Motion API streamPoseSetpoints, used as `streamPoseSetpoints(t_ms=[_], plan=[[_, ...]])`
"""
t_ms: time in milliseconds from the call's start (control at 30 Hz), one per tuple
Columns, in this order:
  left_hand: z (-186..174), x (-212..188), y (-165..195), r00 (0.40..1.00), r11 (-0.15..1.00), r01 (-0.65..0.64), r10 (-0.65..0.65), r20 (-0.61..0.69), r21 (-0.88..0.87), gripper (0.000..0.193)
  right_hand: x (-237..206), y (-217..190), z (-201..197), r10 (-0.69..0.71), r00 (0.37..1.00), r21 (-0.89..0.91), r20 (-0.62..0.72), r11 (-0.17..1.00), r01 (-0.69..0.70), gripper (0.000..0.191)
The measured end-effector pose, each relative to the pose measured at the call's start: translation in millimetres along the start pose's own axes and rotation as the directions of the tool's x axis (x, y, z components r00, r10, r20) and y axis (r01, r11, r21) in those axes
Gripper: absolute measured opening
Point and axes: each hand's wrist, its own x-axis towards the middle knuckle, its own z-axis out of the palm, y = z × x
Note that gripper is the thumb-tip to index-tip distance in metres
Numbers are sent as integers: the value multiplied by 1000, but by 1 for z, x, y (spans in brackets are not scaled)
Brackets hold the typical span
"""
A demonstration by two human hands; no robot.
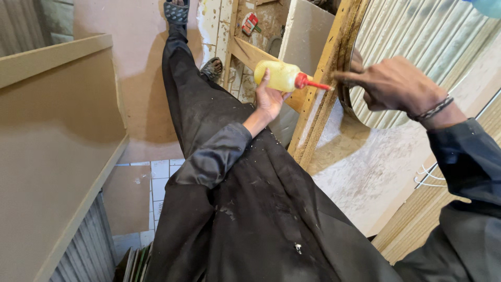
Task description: The person applies glue from a yellow squeeze bottle along the edges of round mirrors resting on a wooden workbench. The person repeatedly picks up the bottle, applies glue to the mirror perimeter, and sets the bottle down, working on multiple mirrors in sequence.
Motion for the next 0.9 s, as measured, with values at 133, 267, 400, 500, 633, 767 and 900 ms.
streamPoseSetpoints(t_ms=[133,267,400,500,633,767,900], plan=[[4,0,25,990,1000,-21,22,139,-11,90,-2,39,16,-230,969,620,92,775,125,70],[22,8,44,983,996,-92,91,162,-3,97,0,81,12,-104,863,681,-494,571,459,55],[50,19,53,973,987,-158,149,175,37,108,22,83,-11,291,842,774,-454,597,211,51],[68,27,53,976,986,-163,157,150,31,114,24,76,-23,191,760,263,-622,964,-27,33],[86,37,46,981,986,-165,161,110,24,118,7,85,-20,-89,573,-240,-815,951,-193,55],[92,40,39,991,991,-121,117,70,57,109,6,113,-10,-81,566,-177,-820,977,-117,40],[89,37,36,998,996,-60,58,21,66,100,30,114,-11,261,685,231,-680,963,-137,15]])
